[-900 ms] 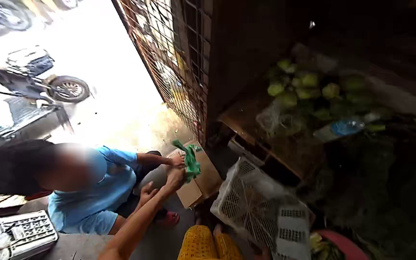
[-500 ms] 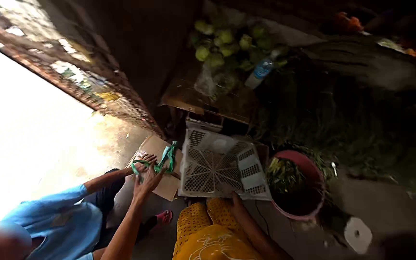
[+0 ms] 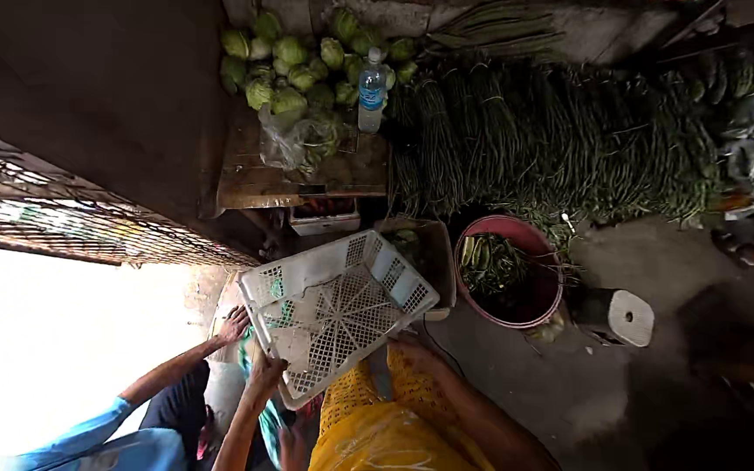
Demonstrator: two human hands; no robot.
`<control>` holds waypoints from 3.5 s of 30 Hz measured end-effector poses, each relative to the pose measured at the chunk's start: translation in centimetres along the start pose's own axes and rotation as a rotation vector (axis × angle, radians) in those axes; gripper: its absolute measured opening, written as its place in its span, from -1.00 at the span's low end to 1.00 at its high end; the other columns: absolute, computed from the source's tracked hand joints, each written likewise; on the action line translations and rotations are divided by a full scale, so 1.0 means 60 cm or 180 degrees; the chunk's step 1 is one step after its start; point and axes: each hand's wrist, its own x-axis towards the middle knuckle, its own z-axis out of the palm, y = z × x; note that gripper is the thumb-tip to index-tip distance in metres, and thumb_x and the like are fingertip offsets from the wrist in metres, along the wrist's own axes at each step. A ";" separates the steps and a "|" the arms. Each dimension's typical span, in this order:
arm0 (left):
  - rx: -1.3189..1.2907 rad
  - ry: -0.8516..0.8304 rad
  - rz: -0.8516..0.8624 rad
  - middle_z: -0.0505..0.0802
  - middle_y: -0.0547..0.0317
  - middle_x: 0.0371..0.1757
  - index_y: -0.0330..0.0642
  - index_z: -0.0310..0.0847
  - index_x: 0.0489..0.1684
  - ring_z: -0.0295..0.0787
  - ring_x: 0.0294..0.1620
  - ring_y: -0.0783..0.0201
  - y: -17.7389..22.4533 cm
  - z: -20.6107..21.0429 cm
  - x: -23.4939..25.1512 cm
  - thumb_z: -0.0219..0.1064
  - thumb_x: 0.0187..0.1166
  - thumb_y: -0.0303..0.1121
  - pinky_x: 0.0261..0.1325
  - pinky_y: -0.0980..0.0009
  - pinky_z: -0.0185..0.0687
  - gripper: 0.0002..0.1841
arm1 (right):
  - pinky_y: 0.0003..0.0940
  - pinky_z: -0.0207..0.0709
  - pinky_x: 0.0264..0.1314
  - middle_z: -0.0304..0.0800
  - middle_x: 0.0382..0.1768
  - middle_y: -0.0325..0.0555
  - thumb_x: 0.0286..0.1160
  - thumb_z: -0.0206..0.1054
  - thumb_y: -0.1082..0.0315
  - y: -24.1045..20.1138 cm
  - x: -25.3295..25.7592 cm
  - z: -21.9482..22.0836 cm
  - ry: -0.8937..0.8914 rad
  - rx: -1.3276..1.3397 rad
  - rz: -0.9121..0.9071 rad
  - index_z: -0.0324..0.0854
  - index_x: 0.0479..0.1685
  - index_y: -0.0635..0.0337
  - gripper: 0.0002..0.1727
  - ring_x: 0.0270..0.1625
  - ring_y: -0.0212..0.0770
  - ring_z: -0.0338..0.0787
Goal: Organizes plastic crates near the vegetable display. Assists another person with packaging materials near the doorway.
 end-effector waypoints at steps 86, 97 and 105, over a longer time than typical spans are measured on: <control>-0.1084 -0.0125 -0.1228 0.65 -0.43 0.44 -0.45 0.41 0.55 0.67 0.39 -0.23 -0.176 0.665 -0.134 0.16 0.82 -0.34 0.46 -0.07 0.52 -0.56 | 0.11 0.30 0.66 0.51 0.49 0.50 0.68 0.33 0.34 0.086 -0.026 -0.553 0.0794 -0.2246 -0.0743 0.50 0.46 0.51 -0.51 0.59 0.30 0.50; -0.1315 0.0166 -0.1277 0.66 -0.41 0.42 -0.45 0.40 0.55 0.67 0.37 -0.20 -0.189 0.663 -0.139 0.12 0.83 -0.33 0.44 -0.05 0.53 -0.56 | 0.12 0.31 0.66 0.49 0.52 0.45 0.74 0.26 0.29 0.074 -0.010 -0.553 0.0479 -0.2516 -0.0570 0.45 0.52 0.47 -0.49 0.61 0.27 0.50; -0.1215 -0.0036 -0.1337 0.65 -0.42 0.44 -0.44 0.41 0.55 0.67 0.38 -0.22 -0.192 0.669 -0.139 0.12 0.83 -0.34 0.44 -0.06 0.53 -0.57 | 0.08 0.27 0.69 0.51 0.52 0.44 0.72 0.29 0.32 0.067 -0.013 -0.548 0.0561 -0.2586 -0.0664 0.47 0.51 0.47 -0.50 0.63 0.25 0.49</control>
